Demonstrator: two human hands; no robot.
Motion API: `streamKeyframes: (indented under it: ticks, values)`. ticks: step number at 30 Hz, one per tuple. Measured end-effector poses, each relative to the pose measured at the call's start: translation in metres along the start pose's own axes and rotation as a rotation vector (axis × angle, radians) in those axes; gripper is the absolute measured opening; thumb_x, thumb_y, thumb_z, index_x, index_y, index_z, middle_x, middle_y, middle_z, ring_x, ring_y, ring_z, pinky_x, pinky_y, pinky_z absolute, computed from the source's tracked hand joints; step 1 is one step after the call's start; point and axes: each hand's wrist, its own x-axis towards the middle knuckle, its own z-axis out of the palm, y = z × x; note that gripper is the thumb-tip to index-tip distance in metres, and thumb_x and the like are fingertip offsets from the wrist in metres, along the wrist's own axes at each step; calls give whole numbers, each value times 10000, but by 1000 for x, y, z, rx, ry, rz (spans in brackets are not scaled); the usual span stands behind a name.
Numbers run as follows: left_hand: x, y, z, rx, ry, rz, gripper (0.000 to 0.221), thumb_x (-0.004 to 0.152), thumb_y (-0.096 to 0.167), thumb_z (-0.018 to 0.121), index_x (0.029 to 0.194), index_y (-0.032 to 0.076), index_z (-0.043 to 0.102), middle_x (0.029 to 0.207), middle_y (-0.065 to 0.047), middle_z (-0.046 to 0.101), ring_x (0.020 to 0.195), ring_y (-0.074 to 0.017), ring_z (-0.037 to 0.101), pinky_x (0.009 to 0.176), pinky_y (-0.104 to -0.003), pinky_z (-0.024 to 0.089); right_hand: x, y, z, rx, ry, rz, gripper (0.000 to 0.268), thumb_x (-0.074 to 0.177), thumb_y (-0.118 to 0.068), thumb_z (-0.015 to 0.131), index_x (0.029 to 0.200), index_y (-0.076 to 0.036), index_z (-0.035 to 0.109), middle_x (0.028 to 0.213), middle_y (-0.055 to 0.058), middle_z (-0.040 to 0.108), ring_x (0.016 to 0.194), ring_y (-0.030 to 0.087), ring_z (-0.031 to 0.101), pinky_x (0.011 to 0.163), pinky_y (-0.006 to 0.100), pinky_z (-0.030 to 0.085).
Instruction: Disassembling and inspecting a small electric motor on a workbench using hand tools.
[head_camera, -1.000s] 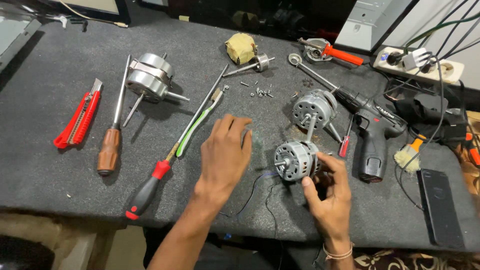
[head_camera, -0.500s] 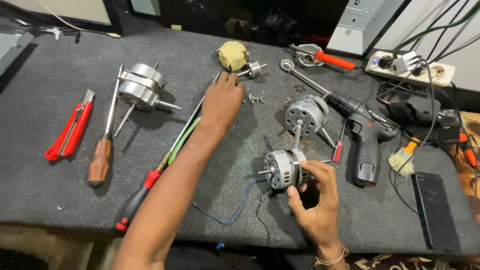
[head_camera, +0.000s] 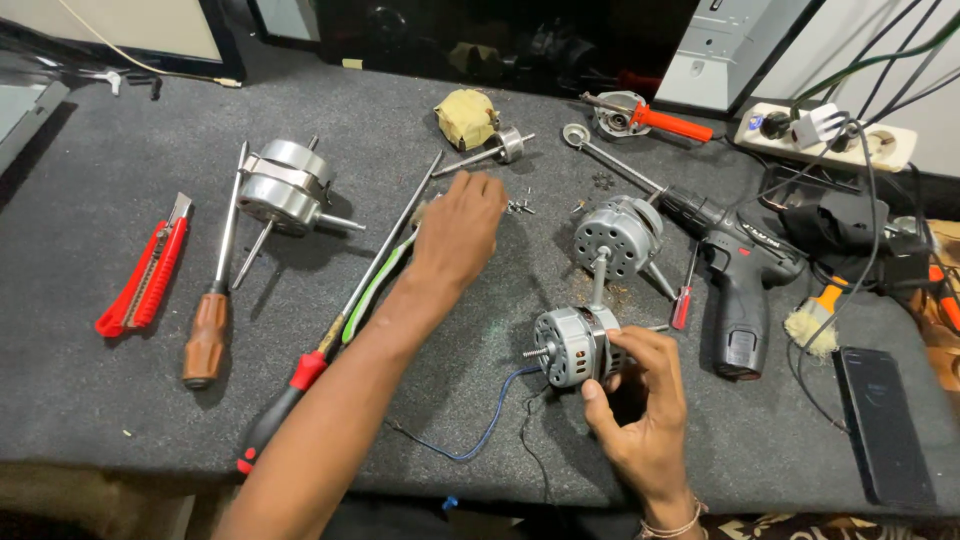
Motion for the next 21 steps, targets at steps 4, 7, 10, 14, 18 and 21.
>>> streamKeyframes:
  ticks: [4,7,10,14,18,21]
  values:
    - [-8,10,5,154,36,67,173,860,-26,638,979,94,606,978,-104,640,952,-283,608,596,-376,581,0,0,0,-2,3,0,440,878,-138,694,1298,-77,578,1294,138,544,1070,172,561,754,235,529]
    - [-11,13,-2,194,-76,90,210,898,-74,623,1079,32,623,1024,-146,666,940,-261,627,671,-336,634,0,0,0,-10,-2,2,442,881,-145,693,1301,-77,573,1300,139,547,1095,179,561,759,241,529]
    - [-14,15,-11,130,-167,35,240,927,-117,601,1147,-29,641,1078,-202,683,938,-275,661,719,-348,688,1,-2,0,-21,4,16,445,872,-147,692,1294,-78,569,1302,138,544,1071,171,570,765,239,530]
    - [-21,31,-56,-496,-118,-237,157,919,-45,645,1049,21,702,1031,-151,732,939,-288,714,861,-415,640,3,-10,1,-47,37,-38,397,906,-199,668,1267,-54,591,1283,155,544,1087,196,556,784,247,524]
    - [-45,69,-107,-1110,-190,-397,115,939,172,688,1038,146,741,1054,-40,787,932,-152,740,860,-316,629,4,-11,3,-106,103,-56,337,941,-286,658,1200,-73,619,1286,157,578,966,177,543,804,263,484]
    - [-68,97,-124,-1238,-51,-386,75,883,170,745,946,164,787,892,40,806,788,-48,698,725,-225,554,4,-11,4,-103,138,-39,352,942,-297,667,1192,-52,628,1264,153,578,1079,190,579,820,259,498]
